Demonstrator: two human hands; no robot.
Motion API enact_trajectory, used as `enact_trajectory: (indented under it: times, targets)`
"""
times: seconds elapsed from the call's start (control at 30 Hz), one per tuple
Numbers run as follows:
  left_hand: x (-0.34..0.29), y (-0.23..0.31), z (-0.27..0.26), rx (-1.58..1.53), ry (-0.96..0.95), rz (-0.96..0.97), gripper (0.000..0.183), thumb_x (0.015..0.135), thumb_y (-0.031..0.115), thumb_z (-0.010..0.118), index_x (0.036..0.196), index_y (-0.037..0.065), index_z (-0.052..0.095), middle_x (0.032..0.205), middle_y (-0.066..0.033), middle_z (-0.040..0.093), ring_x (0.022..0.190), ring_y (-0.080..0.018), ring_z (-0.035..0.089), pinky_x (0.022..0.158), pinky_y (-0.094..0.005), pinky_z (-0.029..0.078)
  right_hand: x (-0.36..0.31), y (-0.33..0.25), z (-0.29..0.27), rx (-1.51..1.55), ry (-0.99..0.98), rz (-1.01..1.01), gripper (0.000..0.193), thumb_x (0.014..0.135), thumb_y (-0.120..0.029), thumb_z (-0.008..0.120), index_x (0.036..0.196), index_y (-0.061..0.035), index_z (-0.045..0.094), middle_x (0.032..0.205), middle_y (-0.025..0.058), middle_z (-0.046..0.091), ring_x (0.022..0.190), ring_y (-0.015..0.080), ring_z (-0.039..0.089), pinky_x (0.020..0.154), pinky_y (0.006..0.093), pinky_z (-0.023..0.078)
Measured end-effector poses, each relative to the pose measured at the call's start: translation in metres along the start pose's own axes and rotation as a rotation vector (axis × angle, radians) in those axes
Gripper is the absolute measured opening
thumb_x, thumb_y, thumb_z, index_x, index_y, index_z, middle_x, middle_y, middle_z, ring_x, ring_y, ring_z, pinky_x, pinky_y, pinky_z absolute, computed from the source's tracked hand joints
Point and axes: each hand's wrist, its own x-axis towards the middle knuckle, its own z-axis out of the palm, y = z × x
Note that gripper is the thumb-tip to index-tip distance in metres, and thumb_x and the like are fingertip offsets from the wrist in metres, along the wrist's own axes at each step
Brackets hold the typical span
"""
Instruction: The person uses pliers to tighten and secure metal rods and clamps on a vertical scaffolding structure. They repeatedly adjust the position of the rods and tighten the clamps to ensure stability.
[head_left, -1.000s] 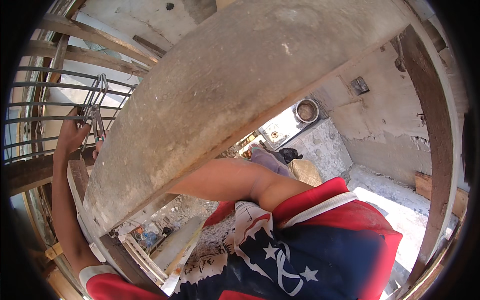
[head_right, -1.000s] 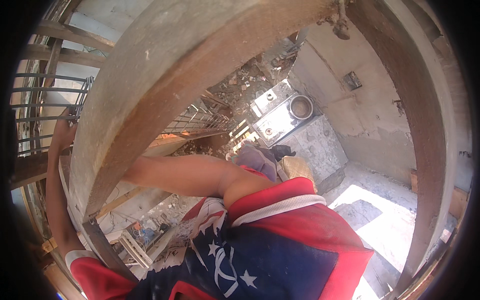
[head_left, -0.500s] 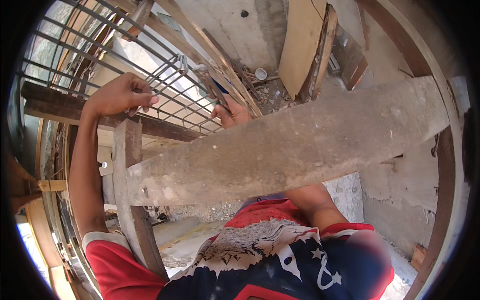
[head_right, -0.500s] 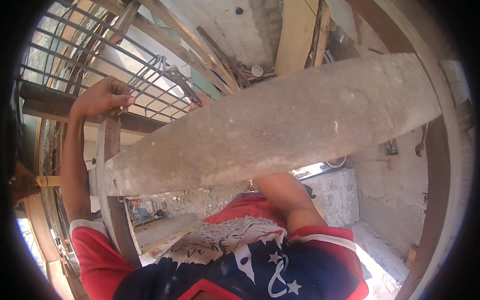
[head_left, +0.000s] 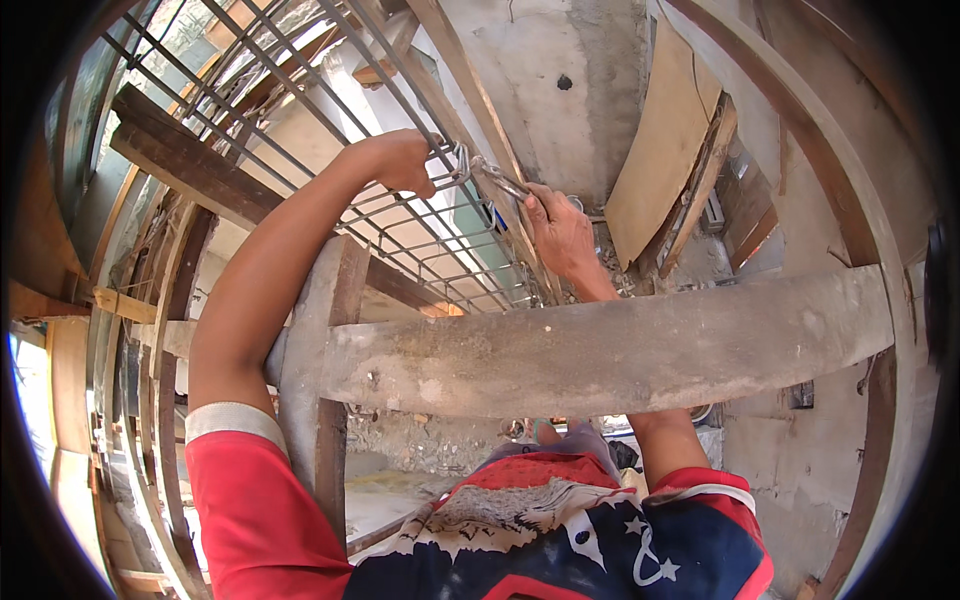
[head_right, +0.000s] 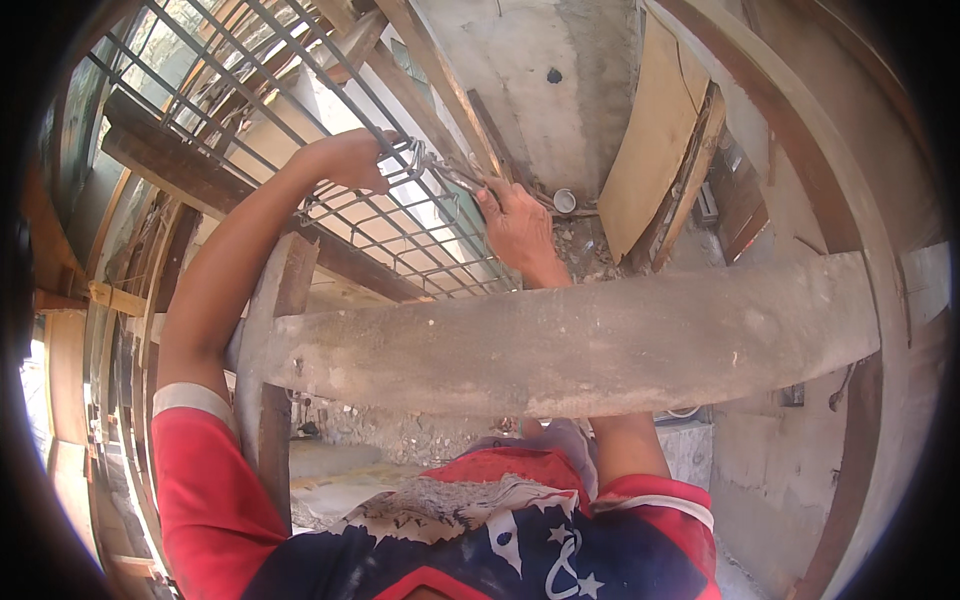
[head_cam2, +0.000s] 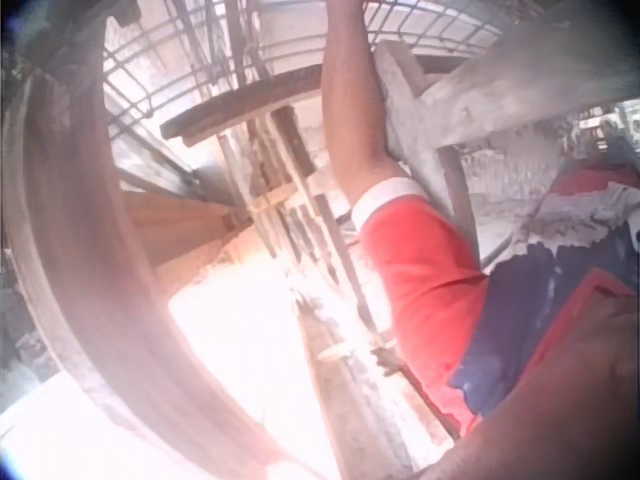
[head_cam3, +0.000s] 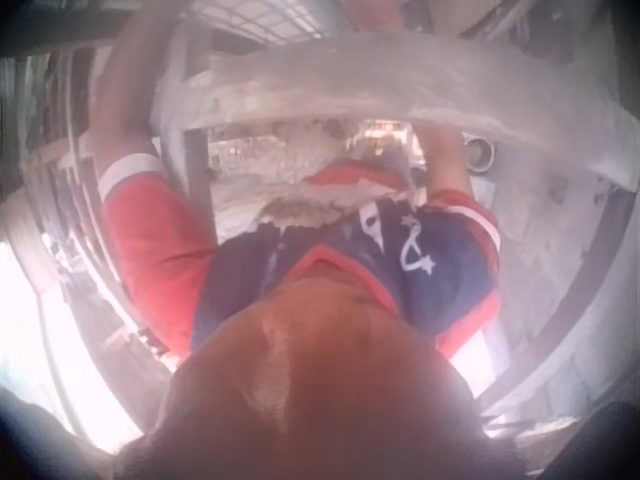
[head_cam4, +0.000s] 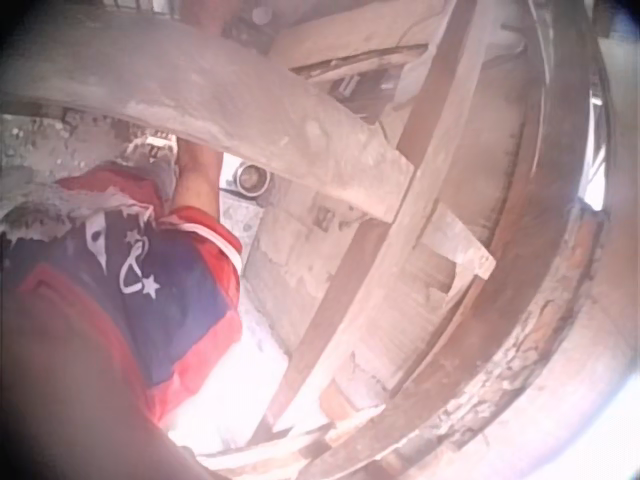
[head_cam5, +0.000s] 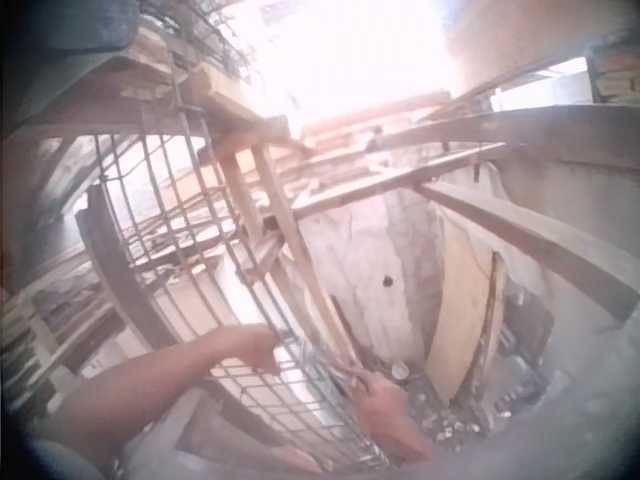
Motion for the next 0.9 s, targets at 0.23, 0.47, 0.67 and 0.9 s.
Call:
enact_trajectory:
  times: [0.23, 0.47, 0.67, 0.9]
  targets:
    - [-0.022, 0.013, -0.013, -0.144, 0.144, 0.122, 0.072, 0.066, 0.024, 0.078, 0.127, -0.007, 0.056, 0.104, -0.0233, 0.069, 0.097, -0.0357, 0.068, 0.083, -0.0398, 0.055, 0.002, 0.011, 0.005, 0.102, 0.147, -0.006, 0.047, 0.105, -0.049, 0.047, 0.122, -0.0103, 0.068, 0.092, 0.0217, 0.07, 0.09, 0.0442, 0.067, 0.078, 0.0472, 0.051]
    - [-0.015, -0.004, -0.005, -0.132, 0.14, 0.1, 0.073, 0.064, 0.024, 0.08, 0.126, -0.008, 0.058, 0.107, -0.0236, 0.069, 0.1, -0.0347, 0.068, 0.084, -0.0385, 0.054, 0.03, -0.028, 0.026, 0.143, 0.094, -0.019, 0.051, 0.105, -0.053, 0.046, 0.119, -0.0094, 0.069, 0.089, 0.0263, 0.066, 0.089, 0.0464, 0.064, 0.077, 0.0464, 0.05]
    - [-0.012, -0.003, -0.015, -0.08, 0.124, 0.107, 0.07, 0.065, 0.023, 0.078, 0.124, -0.008, 0.059, 0.106, -0.0247, 0.068, 0.1, -0.036, 0.068, 0.085, -0.0396, 0.054, 0.019, -0.022, 0.024, 0.148, -0.065, 0.183, 0.045, 0.105, -0.046, 0.047, 0.12, -0.0089, 0.068, 0.099, 0.0278, 0.068, 0.097, 0.0487, 0.065, 0.082, 0.0511, 0.051]
    - [-0.027, 0.002, -0.02, 0.098, 0.18, 0.076, 0.063, 0.069, 0.023, 0.079, 0.123, -0.005, 0.062, 0.104, -0.0241, 0.07, 0.103, -0.0358, 0.067, 0.09, -0.0416, 0.055, -0.067, -0.031, 0.03, 0.827, -0.339, 0.445, 0.052, 0.11, -0.046, 0.039, 0.13, -0.0013, 0.057, 0.078, 0.0063, 0.056, 0.065, 0.0144, 0.052, 0.06, 0.0299, 0.044]
